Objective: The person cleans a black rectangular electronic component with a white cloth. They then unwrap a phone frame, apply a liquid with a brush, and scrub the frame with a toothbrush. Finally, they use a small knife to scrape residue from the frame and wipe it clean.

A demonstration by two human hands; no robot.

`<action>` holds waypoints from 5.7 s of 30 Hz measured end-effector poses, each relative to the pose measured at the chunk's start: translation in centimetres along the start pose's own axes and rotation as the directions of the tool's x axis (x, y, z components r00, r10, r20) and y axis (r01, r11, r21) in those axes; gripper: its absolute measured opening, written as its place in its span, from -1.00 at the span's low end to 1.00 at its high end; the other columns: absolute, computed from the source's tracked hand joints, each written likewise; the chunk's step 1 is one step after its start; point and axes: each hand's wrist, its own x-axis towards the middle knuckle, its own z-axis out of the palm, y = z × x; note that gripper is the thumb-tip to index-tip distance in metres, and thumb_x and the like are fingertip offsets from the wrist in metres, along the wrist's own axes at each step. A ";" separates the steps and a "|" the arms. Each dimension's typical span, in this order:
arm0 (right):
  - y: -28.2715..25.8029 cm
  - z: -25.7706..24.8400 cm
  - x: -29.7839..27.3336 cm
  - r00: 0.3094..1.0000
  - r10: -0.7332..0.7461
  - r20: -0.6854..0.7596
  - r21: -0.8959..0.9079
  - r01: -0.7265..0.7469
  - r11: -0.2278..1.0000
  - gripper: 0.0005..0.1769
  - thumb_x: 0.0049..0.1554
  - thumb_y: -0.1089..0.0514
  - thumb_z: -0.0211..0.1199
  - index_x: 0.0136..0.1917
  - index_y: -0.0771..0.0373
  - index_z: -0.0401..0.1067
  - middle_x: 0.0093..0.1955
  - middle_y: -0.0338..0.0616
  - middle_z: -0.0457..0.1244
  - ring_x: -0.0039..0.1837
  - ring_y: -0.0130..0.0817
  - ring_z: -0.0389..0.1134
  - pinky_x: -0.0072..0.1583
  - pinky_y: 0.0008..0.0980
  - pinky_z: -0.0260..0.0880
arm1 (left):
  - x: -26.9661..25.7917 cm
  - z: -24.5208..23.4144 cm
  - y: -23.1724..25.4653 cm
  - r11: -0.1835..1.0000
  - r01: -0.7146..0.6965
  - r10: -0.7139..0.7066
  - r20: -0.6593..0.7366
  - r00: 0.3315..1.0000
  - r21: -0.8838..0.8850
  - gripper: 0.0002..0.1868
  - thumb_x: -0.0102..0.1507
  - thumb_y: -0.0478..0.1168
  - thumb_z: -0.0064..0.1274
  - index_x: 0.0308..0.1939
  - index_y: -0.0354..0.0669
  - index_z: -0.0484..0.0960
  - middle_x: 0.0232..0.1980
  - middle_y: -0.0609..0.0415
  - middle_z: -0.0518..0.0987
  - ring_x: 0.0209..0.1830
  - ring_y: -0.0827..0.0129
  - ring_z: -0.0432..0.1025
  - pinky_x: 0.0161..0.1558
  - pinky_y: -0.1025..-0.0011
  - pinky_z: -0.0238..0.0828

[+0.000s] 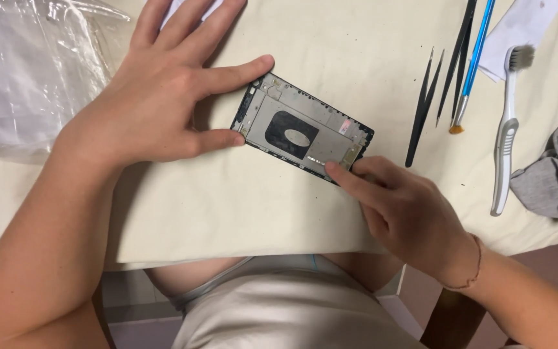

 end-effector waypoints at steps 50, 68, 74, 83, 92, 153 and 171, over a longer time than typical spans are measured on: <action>2.9 2.2 -1.1 0.993 -0.081 -0.090 -0.199 0.061 0.978 -0.24 0.07 0.48 0.11 0.48 -0.05 0.33 0.09 -0.14 0.08 -0.22 -0.26 0.22 -0.37 -0.25 0.31 | 0.0 0.1 -0.2 0.999 0.042 -0.041 0.025 0.999 -0.016 -0.09 0.12 0.23 0.24 0.52 0.10 0.42 0.68 -0.27 -0.03 0.65 -0.30 -0.18 0.47 -0.35 -0.38; 3.1 1.8 -0.6 0.992 -0.029 -0.125 -0.217 0.001 0.976 -0.27 0.13 0.46 0.07 0.48 -0.10 0.33 0.12 -0.10 0.13 -0.13 -0.26 0.31 -0.28 -0.21 0.39 | 1.3 1.7 3.5 0.999 -0.034 0.034 0.016 0.999 -0.033 -0.11 0.17 0.08 0.09 0.57 -0.06 0.25 0.65 -0.12 0.04 0.66 0.03 -0.15 0.49 -0.36 -0.52; 2.0 1.7 -0.7 0.990 -0.099 -0.096 -0.211 0.076 0.974 -0.25 0.09 0.50 0.06 0.45 -0.08 0.35 0.07 -0.15 0.13 -0.25 -0.25 0.24 -0.33 -0.23 0.33 | 1.1 3.6 3.9 0.990 -0.102 0.100 -0.036 0.994 -0.092 -0.26 0.33 0.05 0.08 0.46 -0.34 0.35 0.56 -0.13 0.30 0.60 0.06 0.13 0.57 -0.01 -0.11; 1.5 1.1 -0.9 0.990 -0.095 -0.103 -0.194 0.074 0.978 -0.32 0.16 0.48 0.06 0.45 -0.07 0.35 0.07 -0.15 0.14 -0.24 -0.24 0.24 -0.30 -0.21 0.33 | 0.8 1.8 1.5 0.990 -0.026 0.028 0.011 1.000 -0.138 0.00 0.19 0.16 0.26 0.52 -0.38 0.23 0.62 -0.19 0.18 0.65 -0.04 -0.03 0.57 -0.06 -0.20; 2.3 1.3 -2.8 0.999 0.029 -0.039 -0.206 -0.037 0.978 -0.23 0.10 0.42 0.06 0.50 -0.17 0.28 0.18 -0.13 0.15 -0.06 -0.24 0.35 -0.28 -0.15 0.40 | 0.7 1.5 2.1 0.990 0.024 -0.025 -0.003 1.000 -0.136 0.00 0.13 0.11 0.33 0.51 -0.33 0.29 0.60 -0.18 0.22 0.63 -0.01 0.03 0.56 -0.02 -0.16; -2.0 1.6 4.6 0.995 -0.097 -0.023 -0.251 0.089 0.964 -0.34 0.12 0.40 0.16 0.44 -0.06 0.39 0.13 -0.19 0.23 -0.16 -0.25 0.34 -0.33 -0.21 0.39 | 0.1 0.9 -0.2 0.958 -0.057 0.060 -0.001 0.998 -0.281 -0.08 0.03 0.02 0.46 0.36 -0.28 0.41 0.58 -0.27 0.23 0.61 -0.12 0.03 0.53 -0.08 -0.13; -1.5 1.2 3.9 0.994 -0.021 -0.107 -0.343 -0.018 0.939 -0.25 0.02 0.42 0.11 0.43 -0.09 0.42 0.14 -0.24 0.18 -0.21 -0.36 0.30 -0.38 -0.36 0.28 | 0.2 0.7 -0.1 0.959 -0.050 0.055 0.012 0.998 -0.280 -0.10 0.05 0.02 0.43 0.36 -0.28 0.41 0.58 -0.28 0.22 0.61 -0.12 0.02 0.53 -0.08 -0.15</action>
